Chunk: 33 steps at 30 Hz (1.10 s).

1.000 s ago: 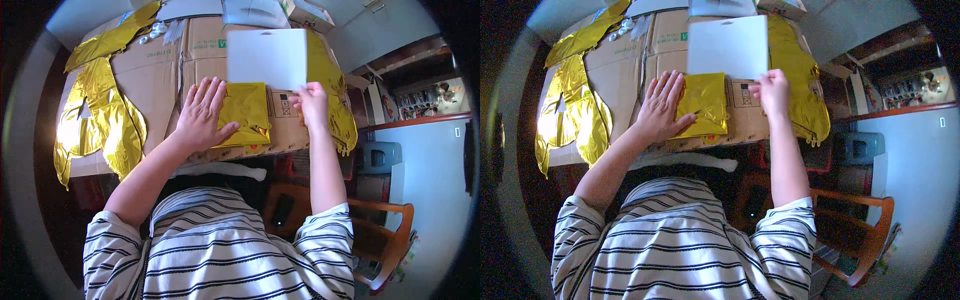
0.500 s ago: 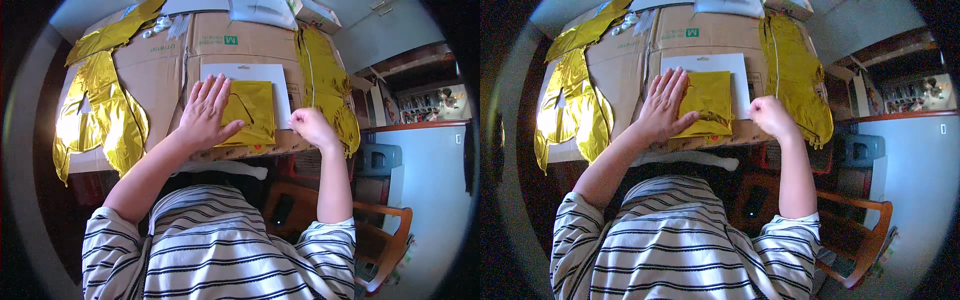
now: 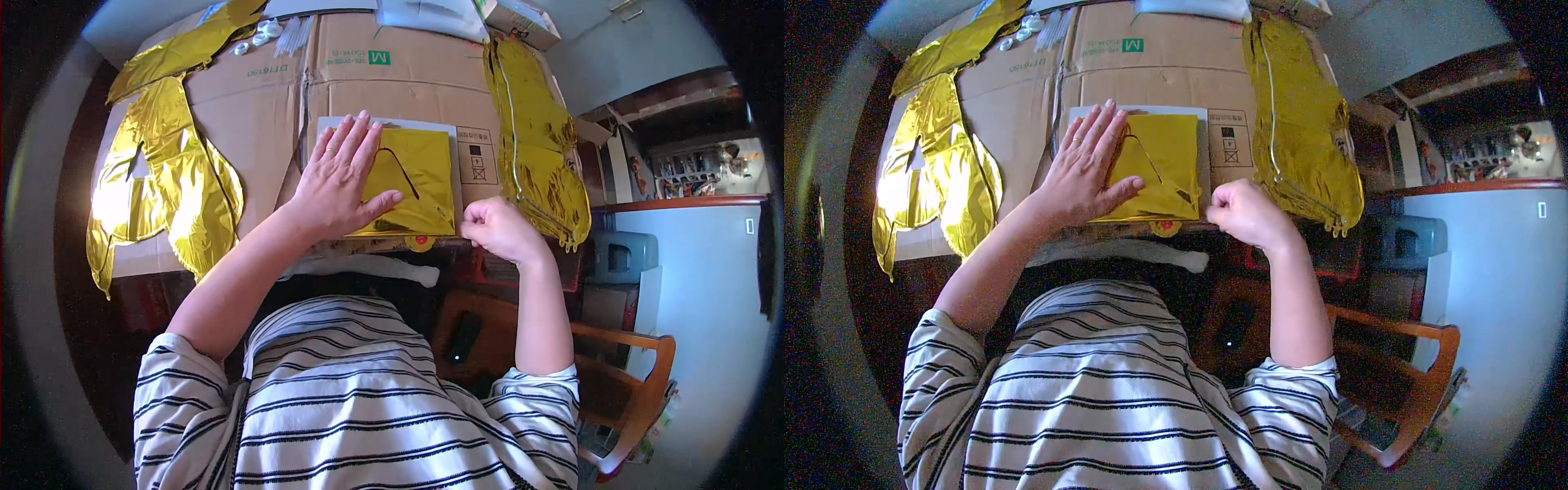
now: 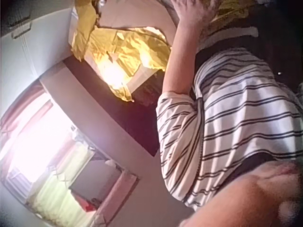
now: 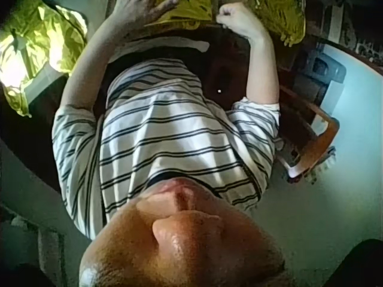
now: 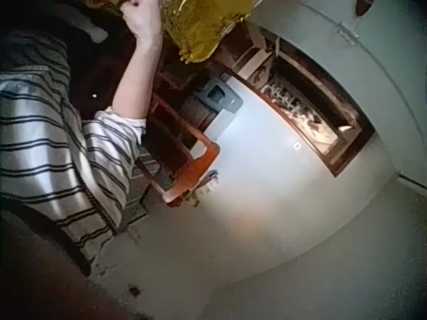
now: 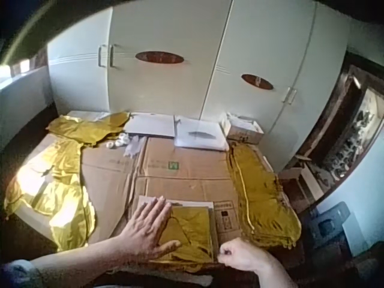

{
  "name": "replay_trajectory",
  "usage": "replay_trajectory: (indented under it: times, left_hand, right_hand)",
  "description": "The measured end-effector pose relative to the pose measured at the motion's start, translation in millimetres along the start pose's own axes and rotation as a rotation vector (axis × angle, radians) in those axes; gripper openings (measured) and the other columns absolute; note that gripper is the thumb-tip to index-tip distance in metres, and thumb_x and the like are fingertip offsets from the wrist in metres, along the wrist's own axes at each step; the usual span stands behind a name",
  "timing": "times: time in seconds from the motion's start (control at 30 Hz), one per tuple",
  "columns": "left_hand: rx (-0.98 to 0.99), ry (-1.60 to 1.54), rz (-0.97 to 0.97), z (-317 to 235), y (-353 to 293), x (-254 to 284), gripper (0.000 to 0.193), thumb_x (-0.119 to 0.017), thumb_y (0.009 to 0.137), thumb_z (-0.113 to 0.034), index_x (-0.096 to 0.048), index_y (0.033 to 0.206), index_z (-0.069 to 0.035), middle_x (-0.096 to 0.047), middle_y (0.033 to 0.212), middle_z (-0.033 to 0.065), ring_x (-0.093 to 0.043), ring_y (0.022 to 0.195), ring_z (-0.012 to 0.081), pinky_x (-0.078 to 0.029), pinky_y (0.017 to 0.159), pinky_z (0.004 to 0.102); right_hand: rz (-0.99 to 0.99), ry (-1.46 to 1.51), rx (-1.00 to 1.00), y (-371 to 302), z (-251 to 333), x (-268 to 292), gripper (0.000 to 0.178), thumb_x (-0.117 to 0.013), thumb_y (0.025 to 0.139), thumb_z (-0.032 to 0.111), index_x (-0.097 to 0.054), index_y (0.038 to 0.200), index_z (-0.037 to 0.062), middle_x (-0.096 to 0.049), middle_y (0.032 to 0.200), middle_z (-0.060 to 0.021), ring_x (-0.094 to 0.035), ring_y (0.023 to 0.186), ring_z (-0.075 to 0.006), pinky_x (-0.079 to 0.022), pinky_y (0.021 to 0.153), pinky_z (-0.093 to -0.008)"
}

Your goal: Folding and organizing gold-colored foil balloons on a cardboard surface.

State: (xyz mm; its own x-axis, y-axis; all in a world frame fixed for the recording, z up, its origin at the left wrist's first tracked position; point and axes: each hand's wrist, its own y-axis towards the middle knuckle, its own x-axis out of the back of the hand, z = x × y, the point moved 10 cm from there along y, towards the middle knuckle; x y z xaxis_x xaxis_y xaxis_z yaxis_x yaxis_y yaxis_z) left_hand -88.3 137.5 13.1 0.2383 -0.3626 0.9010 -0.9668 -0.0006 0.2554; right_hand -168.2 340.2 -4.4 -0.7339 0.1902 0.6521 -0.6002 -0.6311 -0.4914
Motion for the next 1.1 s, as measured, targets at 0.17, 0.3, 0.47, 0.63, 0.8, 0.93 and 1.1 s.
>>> replay_trajectory:
  times: [0.17,0.3,0.47,0.63,0.8,0.93,1.1]
  left_hand:
    - [-0.021,-0.065,-0.093,-1.6,-2.6,8.3,0.088,-0.055,0.095,-0.059,-0.028,0.157,-0.003,-0.029,0.160,0.0238,-0.021,0.152,0.0408,-0.013,0.124,0.0522]
    - [-0.034,0.007,-0.044,-3.2,-3.2,5.6,0.084,-0.058,0.093,-0.056,-0.035,0.153,-0.002,-0.035,0.156,0.0231,-0.024,0.150,0.0405,-0.015,0.124,0.0531]
    - [-0.062,0.092,-0.047,-5.5,-4.4,-1.1,0.085,-0.054,0.092,-0.062,-0.042,0.147,0.002,-0.038,0.153,0.0246,-0.028,0.148,0.0426,-0.018,0.122,0.0543]
    - [-0.077,0.098,-0.075,-7.4,-3.4,0.1,0.085,-0.054,0.092,-0.062,-0.043,0.146,0.002,-0.039,0.153,0.0245,-0.029,0.147,0.0428,-0.019,0.122,0.0543]
    - [-0.050,0.138,-0.002,-2.2,-4.5,-4.6,0.093,-0.041,0.095,-0.071,-0.033,0.155,0.001,-0.032,0.159,0.0247,-0.024,0.150,0.0425,-0.015,0.123,0.0531]
    - [-0.031,0.151,-0.026,-3.6,-7.3,-4.5,0.093,-0.042,0.094,-0.070,-0.033,0.155,0.000,-0.031,0.160,0.0244,-0.022,0.151,0.0418,-0.014,0.124,0.0524]
    - [-0.028,0.085,-0.028,-7.6,-2.1,-3.0,0.092,-0.047,0.092,-0.069,-0.036,0.154,-0.001,-0.031,0.160,0.0240,-0.023,0.150,0.0419,-0.015,0.124,0.0531]
  right_hand:
    - [-0.160,-0.101,-0.046,-9.0,2.9,8.4,0.020,-0.068,0.083,0.017,-0.067,0.079,-0.0021,-0.069,0.073,-0.0182,-0.067,0.068,-0.0316,-0.052,0.068,-0.0423]
    - [-0.379,-0.346,-0.061,-27.2,20.4,22.4,0.021,-0.072,0.086,0.022,-0.069,0.085,0.0009,-0.070,0.078,-0.0161,-0.068,0.075,-0.0357,-0.055,0.075,-0.0429]
    - [-0.618,-0.235,0.236,-51.6,64.8,32.5,0.034,-0.075,0.087,0.025,-0.067,0.112,0.0041,-0.067,0.110,-0.0152,-0.067,0.099,-0.0345,-0.055,0.088,-0.0432]
    - [-0.606,-0.556,0.483,-42.4,72.7,-5.0,0.043,-0.076,0.085,0.021,-0.065,0.123,0.0057,-0.060,0.130,-0.0136,-0.060,0.108,-0.0331,-0.051,0.095,-0.0427]
    - [-0.573,-0.500,0.512,-38.7,71.3,-4.1,0.043,-0.075,0.086,0.022,-0.065,0.124,0.0049,-0.060,0.130,-0.0134,-0.058,0.111,-0.0335,-0.049,0.097,-0.0437]
    - [-0.648,-0.417,0.476,-30.5,74.2,15.7,0.046,-0.066,0.094,0.023,-0.060,0.134,0.0027,-0.053,0.144,-0.0171,-0.052,0.128,-0.0379,-0.044,0.106,-0.0461]
    - [-0.670,-0.416,0.565,-12.9,93.8,17.6,0.049,-0.054,0.101,0.022,-0.049,0.142,-0.0031,-0.043,0.153,-0.0209,-0.042,0.139,-0.0399,-0.032,0.118,-0.0482]
